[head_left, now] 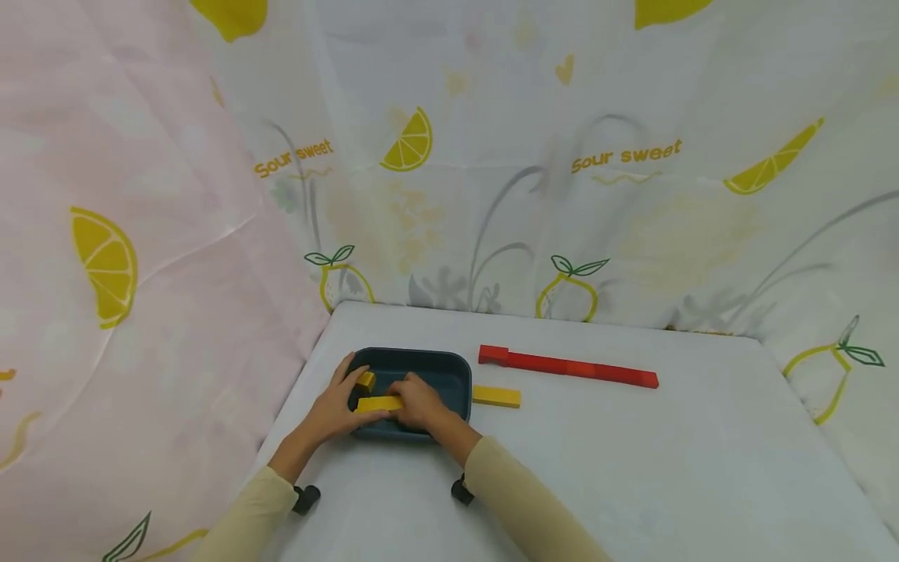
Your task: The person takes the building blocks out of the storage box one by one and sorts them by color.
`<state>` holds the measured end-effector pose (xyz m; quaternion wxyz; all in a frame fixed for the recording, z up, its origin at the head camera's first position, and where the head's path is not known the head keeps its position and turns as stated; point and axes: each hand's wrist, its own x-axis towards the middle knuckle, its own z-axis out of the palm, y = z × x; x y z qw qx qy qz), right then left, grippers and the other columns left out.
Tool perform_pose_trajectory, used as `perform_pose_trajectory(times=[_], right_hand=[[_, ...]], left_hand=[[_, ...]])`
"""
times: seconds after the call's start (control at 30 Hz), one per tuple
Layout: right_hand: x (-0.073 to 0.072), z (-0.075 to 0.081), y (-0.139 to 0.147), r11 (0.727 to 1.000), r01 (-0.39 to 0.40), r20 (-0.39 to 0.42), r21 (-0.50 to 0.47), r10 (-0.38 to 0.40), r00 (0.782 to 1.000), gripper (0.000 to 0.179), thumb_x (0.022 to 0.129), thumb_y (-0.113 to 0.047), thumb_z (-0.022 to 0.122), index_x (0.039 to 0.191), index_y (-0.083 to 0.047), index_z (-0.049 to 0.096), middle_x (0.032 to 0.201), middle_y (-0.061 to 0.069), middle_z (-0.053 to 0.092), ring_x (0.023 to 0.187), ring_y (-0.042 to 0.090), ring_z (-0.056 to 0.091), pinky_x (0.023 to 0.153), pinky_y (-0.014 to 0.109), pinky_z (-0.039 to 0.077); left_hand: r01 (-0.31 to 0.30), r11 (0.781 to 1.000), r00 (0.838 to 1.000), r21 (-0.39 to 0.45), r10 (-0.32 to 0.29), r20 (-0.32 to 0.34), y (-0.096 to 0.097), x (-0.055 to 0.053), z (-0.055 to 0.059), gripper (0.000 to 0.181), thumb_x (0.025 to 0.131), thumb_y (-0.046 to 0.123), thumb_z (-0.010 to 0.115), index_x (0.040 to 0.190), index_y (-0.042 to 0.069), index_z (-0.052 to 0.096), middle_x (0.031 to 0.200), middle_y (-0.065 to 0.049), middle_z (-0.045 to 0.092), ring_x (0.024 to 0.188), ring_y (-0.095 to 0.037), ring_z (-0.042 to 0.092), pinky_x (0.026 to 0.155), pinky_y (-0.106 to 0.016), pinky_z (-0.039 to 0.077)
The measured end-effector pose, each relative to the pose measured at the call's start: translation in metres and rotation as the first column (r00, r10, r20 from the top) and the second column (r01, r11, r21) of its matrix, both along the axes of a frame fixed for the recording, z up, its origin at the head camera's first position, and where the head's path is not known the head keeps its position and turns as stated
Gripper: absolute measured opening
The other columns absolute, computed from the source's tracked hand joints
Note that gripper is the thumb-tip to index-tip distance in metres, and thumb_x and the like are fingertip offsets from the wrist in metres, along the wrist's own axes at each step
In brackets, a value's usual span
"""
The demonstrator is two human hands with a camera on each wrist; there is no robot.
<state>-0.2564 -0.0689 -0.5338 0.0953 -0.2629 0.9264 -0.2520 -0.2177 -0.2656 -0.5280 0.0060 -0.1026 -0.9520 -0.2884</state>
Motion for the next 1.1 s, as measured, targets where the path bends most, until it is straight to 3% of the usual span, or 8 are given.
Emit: perform_pose_trajectory(times=[0.33,0.53,0.87,1.1], right_hand=[[-0.002,0.005,-0.001,0.995,0.088,-0.055,-0.049,-0.091,0.994,0.035,0.087,-0.027,0.077,0.119,-0.015,0.071,0.106,0.001,0.055,0.087,0.009,0.053,0.085,0.022,0.051],[-0.003,0.006,0.003,0.997,0.040,-0.048,-0.064,-0.043,0.998,0.035,0.088,-0.028,0.076,0.120,-0.017,0.071,0.108,0.001,0.055,0.089,0.009,0.053,0.082,0.022,0.050],[0.004,0.008,0.020,0.990,0.054,-0.069,-0.134,-0.064,0.996,0.036,0.087,-0.029,0.076,0.120,-0.015,0.070,0.108,0.002,0.056,0.089,0.010,0.052,0.083,0.022,0.051],[0.000,0.031,0.052,0.974,0.032,-0.096,-0.223,-0.054,0.994,0.034,0.087,-0.026,0.077,0.117,-0.013,0.071,0.104,0.004,0.058,0.089,0.013,0.052,0.081,0.025,0.051]], left_hand=[[-0.014,1.000,1.000,-0.007,0.014,0.010,-0.002,-0.007,0.002,0.107,0.073,0.065,0.077,0.153,0.010,0.033,0.166,-0.014,0.008,0.129,-0.045,0.048,0.097,-0.063,0.046],[-0.032,0.999,0.999,-0.017,0.032,0.033,0.000,-0.008,0.001,0.110,0.072,0.066,0.077,0.155,0.011,0.029,0.166,-0.013,0.007,0.130,-0.044,0.048,0.098,-0.063,0.046],[-0.013,1.000,0.998,0.007,0.013,0.054,0.004,-0.001,-0.003,0.113,0.072,0.064,0.078,0.156,0.012,0.025,0.166,-0.013,0.008,0.138,-0.045,0.040,0.102,-0.065,0.042],[0.029,0.996,0.999,-0.082,-0.027,0.026,0.002,-0.006,0.007,0.120,0.068,0.068,0.078,0.158,0.014,0.020,0.164,-0.019,0.012,0.139,-0.050,0.035,0.102,-0.068,0.039]])
